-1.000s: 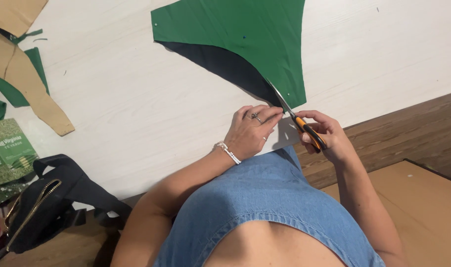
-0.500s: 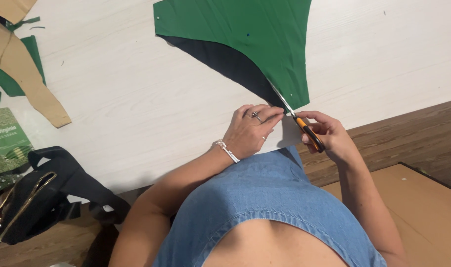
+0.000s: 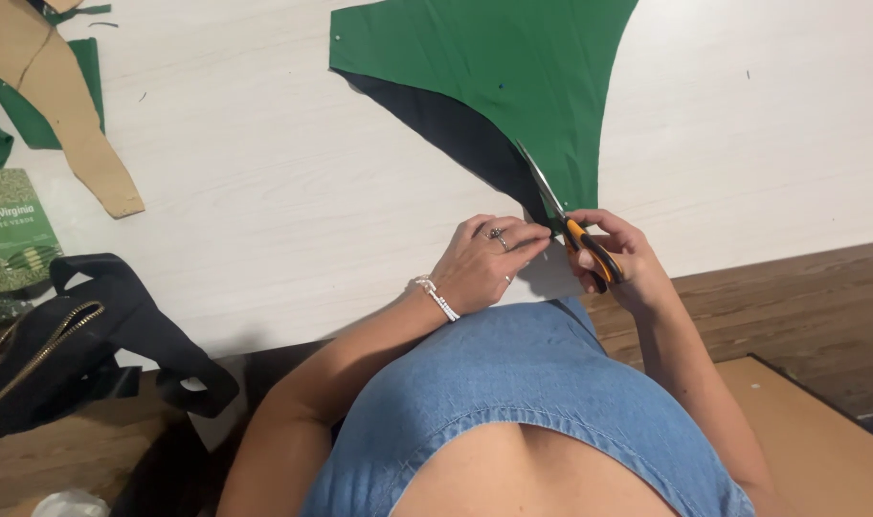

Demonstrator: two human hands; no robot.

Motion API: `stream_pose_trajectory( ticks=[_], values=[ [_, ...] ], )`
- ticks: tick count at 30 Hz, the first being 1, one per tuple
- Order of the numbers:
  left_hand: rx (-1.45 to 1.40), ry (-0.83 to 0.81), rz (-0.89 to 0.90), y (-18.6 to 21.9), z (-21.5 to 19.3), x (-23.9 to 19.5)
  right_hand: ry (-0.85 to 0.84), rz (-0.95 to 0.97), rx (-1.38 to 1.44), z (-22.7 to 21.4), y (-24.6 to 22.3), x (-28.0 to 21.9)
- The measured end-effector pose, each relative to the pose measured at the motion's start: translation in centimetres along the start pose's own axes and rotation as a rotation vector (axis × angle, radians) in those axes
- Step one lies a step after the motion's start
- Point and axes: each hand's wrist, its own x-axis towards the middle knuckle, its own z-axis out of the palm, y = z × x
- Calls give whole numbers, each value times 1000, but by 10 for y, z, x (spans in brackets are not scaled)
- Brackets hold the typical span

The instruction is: Cutting fabric pieces using scissors according to a pattern.

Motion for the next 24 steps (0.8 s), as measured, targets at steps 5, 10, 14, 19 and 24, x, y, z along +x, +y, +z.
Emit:
stream_pose_trajectory(
  ticks=[5,10,14,19,24],
  values=[
    [9,8,1,-1,-1,1,-14,46,-96,0,-12,1],
    [-1,7,-19,2,-4,2,-42,56,-141,-4,-19,3],
    [-30,-2,-34,3,-5,3,-72,52,-70,-14,-14,10],
    [-16,-44,-57,5,-1,0,-125,23,-78,-11,-20,23],
    [-54,-1,-107,5,-3,7,-164,8,-84,-13,-18,35]
  ],
)
